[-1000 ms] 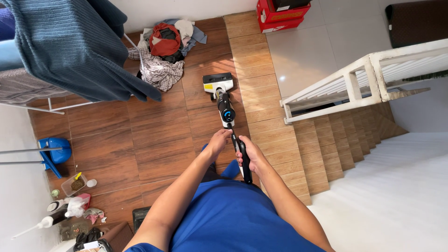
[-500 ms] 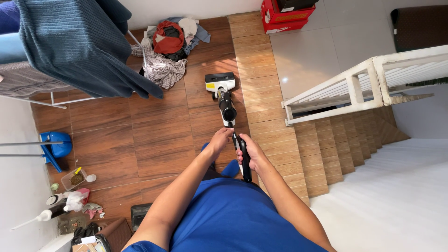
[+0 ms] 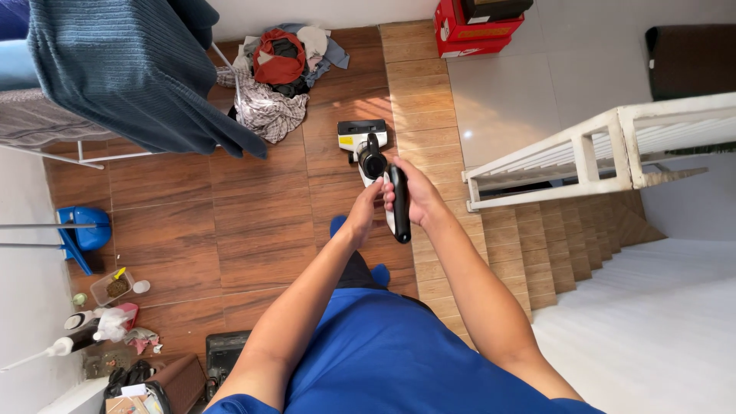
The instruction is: The recorder vacuums the floor and stairs and then performs maintenance on the vacuum cleaner.
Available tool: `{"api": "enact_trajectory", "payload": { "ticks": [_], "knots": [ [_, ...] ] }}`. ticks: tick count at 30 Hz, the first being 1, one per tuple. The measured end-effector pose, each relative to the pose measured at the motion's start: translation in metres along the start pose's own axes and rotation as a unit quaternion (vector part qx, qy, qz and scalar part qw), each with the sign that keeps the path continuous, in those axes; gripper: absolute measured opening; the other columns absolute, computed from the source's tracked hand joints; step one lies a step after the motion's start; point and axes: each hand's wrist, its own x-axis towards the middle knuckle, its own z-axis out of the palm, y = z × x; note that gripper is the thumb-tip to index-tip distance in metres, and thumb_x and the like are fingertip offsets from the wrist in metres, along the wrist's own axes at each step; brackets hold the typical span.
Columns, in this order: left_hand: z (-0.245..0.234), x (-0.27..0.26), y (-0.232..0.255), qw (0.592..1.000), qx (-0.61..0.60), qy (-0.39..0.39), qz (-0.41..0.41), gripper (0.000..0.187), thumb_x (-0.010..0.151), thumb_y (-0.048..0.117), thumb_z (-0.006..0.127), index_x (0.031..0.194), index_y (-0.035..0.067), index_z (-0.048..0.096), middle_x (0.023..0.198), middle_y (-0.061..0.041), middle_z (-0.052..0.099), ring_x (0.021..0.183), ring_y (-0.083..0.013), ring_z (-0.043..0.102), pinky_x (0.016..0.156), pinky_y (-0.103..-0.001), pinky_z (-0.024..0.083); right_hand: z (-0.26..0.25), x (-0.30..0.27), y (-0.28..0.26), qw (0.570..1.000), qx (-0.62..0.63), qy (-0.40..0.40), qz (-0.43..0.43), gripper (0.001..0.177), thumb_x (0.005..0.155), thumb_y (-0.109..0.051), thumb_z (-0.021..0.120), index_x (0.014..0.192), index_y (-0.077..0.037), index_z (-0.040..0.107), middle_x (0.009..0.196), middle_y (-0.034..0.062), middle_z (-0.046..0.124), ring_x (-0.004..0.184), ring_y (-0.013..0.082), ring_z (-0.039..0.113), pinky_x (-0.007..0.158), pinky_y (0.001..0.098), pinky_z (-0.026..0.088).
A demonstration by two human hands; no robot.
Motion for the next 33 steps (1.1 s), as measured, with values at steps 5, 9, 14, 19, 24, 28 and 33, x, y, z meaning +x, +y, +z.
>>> {"api": "enact_trajectory", "payload": {
  "ticks": [5,9,14,19,24,28,33],
  "knots": [
    [0.007,0.029,0.064,0.995,-0.033,-0.021,0.090,0.043,0.099,0.053,0.047,0.122,0.024,0.070,0.109,0.008,0.066,0.106,-0.0106,0.058,0.091,-0.047,0.045,0.036,0.036,-0.074,0.999,0.032,-0.023,-0.037,0.036,0.100,-0.045,0.061,0.093,-0.011,0.053,0.073,0.0046,0.059,0.059,0.0150,0.058,0.054,0.0313,0.048],
    [0.008,0.072,0.122,0.990,-0.075,-0.017,0.121,0.044,0.100,0.051,0.049,0.126,0.020,0.065,0.121,0.004,0.068,0.114,-0.0132,0.058,0.092,-0.041,0.044,0.063,0.082,-0.150,0.990,0.083,-0.111,-0.037,0.037,0.101,-0.045,0.064,0.099,-0.009,0.059,0.078,0.0043,0.059,0.063,0.0137,0.057,0.059,0.0305,0.050],
    [0.006,0.140,0.187,0.983,-0.105,-0.043,0.143,0.046,0.101,0.053,0.050,0.129,0.020,0.065,0.121,-0.001,0.066,0.112,-0.0170,0.059,0.092,-0.039,0.047,0.096,0.136,-0.231,0.990,0.077,-0.110,-0.036,0.044,0.101,-0.046,0.065,0.091,-0.004,0.055,0.080,0.0068,0.061,0.066,0.0148,0.060,0.060,0.0315,0.052],
    [0.007,0.199,0.249,0.975,-0.116,-0.039,0.184,0.044,0.102,0.050,0.053,0.133,0.020,0.061,0.119,-0.001,0.060,0.112,-0.0160,0.054,0.093,-0.041,0.046,0.117,0.192,-0.292,0.990,0.016,-0.092,-0.103,0.051,0.100,-0.049,0.066,0.095,0.001,0.061,0.078,0.0080,0.063,0.063,0.0156,0.061,0.058,0.0324,0.054],
    [-0.010,0.270,0.298,0.969,-0.087,-0.009,0.233,0.047,0.107,0.048,0.052,0.138,0.014,0.059,0.126,-0.002,0.059,0.116,-0.0139,0.052,0.103,-0.034,0.039,0.121,0.246,-0.317,0.923,-0.009,-0.054,-0.381,0.021,0.106,-0.022,0.060,0.108,-0.002,0.065,0.089,0.0074,0.068,0.083,0.0174,0.069,0.077,0.0323,0.058],
    [-0.010,0.257,0.316,0.974,-0.048,-0.030,0.220,0.047,0.103,0.047,0.051,0.137,0.015,0.060,0.128,0.001,0.061,0.118,-0.0126,0.055,0.102,-0.034,0.042,0.138,0.230,-0.319,0.920,-0.050,-0.020,-0.387,0.026,0.106,-0.028,0.053,0.102,-0.005,0.066,0.080,0.0081,0.068,0.073,0.0162,0.067,0.069,0.0295,0.057],
    [-0.026,0.266,0.267,0.977,-0.081,0.048,0.190,0.034,0.101,0.041,0.056,0.124,0.016,0.059,0.121,0.001,0.060,0.116,-0.0133,0.055,0.102,-0.034,0.043,0.106,0.248,-0.300,0.914,-0.017,-0.042,-0.403,0.017,0.108,-0.021,0.061,0.116,-0.006,0.062,0.091,0.0033,0.066,0.078,0.0124,0.062,0.071,0.0293,0.051]
  ]
}}
